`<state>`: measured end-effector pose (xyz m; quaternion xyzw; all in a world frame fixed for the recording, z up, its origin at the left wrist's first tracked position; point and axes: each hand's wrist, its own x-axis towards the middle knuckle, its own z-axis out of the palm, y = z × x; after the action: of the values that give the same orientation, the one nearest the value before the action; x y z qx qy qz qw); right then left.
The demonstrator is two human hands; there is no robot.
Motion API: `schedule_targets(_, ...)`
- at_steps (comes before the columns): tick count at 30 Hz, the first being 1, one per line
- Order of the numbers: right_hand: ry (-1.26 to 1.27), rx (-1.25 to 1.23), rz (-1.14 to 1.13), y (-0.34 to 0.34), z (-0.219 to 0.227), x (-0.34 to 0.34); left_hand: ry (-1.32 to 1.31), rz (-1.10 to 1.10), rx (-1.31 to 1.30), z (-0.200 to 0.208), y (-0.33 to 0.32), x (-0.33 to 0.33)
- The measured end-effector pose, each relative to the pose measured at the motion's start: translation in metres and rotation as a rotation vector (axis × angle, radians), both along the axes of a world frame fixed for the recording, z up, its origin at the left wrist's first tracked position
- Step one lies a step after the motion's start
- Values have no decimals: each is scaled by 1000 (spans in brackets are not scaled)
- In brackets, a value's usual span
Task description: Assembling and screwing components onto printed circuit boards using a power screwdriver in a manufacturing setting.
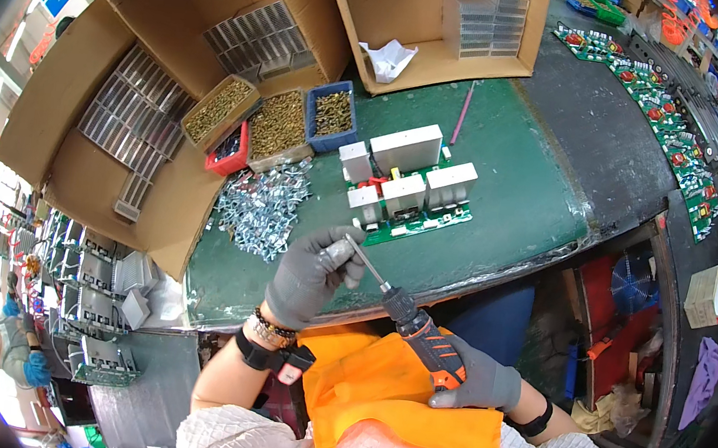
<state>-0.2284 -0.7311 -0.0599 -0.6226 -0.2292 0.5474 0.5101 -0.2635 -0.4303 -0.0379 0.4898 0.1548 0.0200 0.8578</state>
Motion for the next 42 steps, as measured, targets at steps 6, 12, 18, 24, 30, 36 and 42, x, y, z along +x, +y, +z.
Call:
schedule_targets(6, -60, -175, 141, 8, 3, -7, 52, 220, -32, -29, 0, -36)
schedule_targets(12, -64, -233, 165, 10, 2, -18, 71, 259, -36, -28, 4, -46)
schedule_targets(18, -82, -171, 158, 8, 3, -22, 216, 164, 154, -19, 13, -56)
schedule_targets(24, -153, -123, 224, 15, 1, -21, 204, 107, 173, -20, 21, -68)
schedule_targets(30, 98, -118, 194, 18, 5, -22, 201, 98, 260, -22, 27, -75)
schedule_targets(36, 46, -107, 197, 19, 8, -22, 217, 24, 214, -25, 32, -75)
schedule_targets(42, 112, -146, 206, 21, 8, -21, 204, 35, 88, -27, 33, -73)
